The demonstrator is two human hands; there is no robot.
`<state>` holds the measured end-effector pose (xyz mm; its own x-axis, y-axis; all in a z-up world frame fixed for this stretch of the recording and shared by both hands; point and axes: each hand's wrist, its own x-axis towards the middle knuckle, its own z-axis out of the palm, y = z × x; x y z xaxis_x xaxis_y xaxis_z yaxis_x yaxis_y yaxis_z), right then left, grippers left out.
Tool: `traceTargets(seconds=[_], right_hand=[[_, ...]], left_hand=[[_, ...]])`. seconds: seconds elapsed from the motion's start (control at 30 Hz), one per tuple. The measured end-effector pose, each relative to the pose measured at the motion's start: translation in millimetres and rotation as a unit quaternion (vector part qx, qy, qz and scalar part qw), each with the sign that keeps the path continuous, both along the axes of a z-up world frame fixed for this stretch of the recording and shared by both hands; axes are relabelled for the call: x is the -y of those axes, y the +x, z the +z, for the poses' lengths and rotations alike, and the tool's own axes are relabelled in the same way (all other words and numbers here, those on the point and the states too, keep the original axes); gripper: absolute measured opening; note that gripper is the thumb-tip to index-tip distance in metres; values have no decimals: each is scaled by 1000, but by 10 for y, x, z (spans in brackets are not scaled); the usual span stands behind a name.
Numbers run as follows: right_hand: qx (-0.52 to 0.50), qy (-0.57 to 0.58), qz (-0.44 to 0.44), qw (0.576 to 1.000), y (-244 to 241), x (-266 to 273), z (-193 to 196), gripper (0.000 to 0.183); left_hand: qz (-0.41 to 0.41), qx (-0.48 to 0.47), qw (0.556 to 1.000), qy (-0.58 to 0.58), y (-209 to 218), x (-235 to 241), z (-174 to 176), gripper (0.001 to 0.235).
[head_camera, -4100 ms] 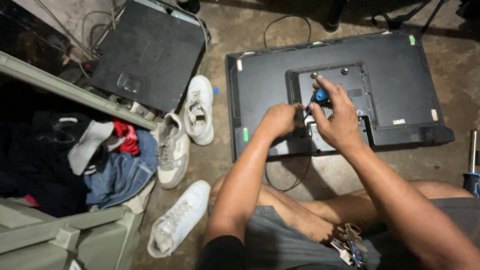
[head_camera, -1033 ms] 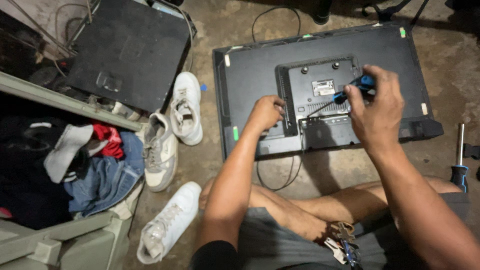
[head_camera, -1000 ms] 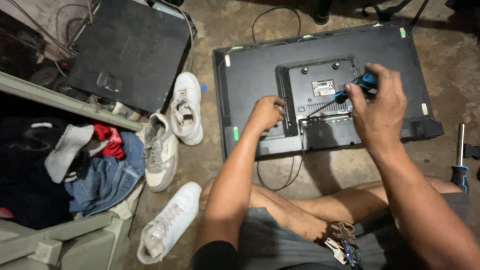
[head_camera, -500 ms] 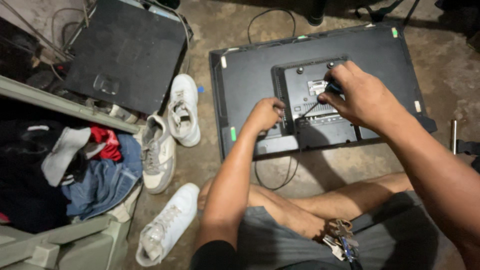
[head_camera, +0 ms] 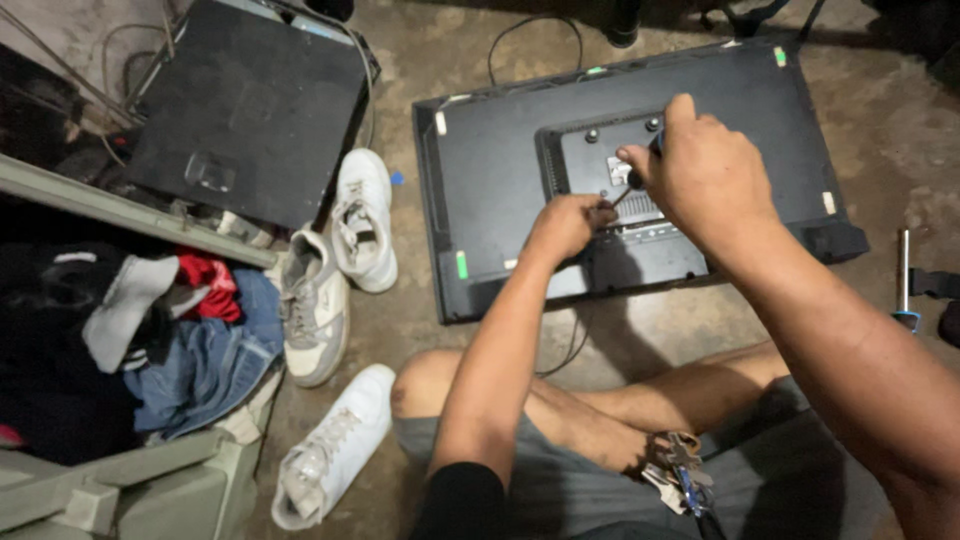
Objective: The person sits on the floor and uses a screwdriver to remove screws from the back panel of a flat-screen TV. They continue unscrewing multiple fasteners around the central access area, then set the screwdriver down and briefly inspect the panel.
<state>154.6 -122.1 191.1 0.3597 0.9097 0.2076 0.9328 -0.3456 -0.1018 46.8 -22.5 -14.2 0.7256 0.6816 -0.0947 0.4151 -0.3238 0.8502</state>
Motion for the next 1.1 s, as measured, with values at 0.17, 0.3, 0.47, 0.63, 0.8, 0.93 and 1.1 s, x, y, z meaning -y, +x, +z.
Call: traceTargets(seconds=[0.17, 0.3, 0.47, 0.63, 0.8, 0.93, 1.1], right_hand=[[24, -56, -18, 998, 51, -7, 88, 54], [16, -61, 12, 998, 60, -30, 126, 50], [10, -44, 25, 999, -5, 46, 94, 49], [11, -54, 20, 998, -36, 40, 115, 48], [19, -41, 25, 999, -58, 46, 121, 48], [16, -40, 26, 999, -50, 54, 120, 48], [15, -37, 29, 999, -64, 49, 125, 48]], left_hand=[[-36, 79, 996, 14, 65, -52, -244, 23], [-22, 112, 992, -53, 101, -65, -437, 22], [-30, 131, 990, -38, 99, -62, -535, 24], [-18, 112, 992, -50, 98, -56, -482, 24], [-29, 125, 990, -51, 78, -51, -492, 23], [-37, 141, 986, -83, 92, -41, -502, 22], [-36, 141, 987, -64, 63, -36, -474, 20]])
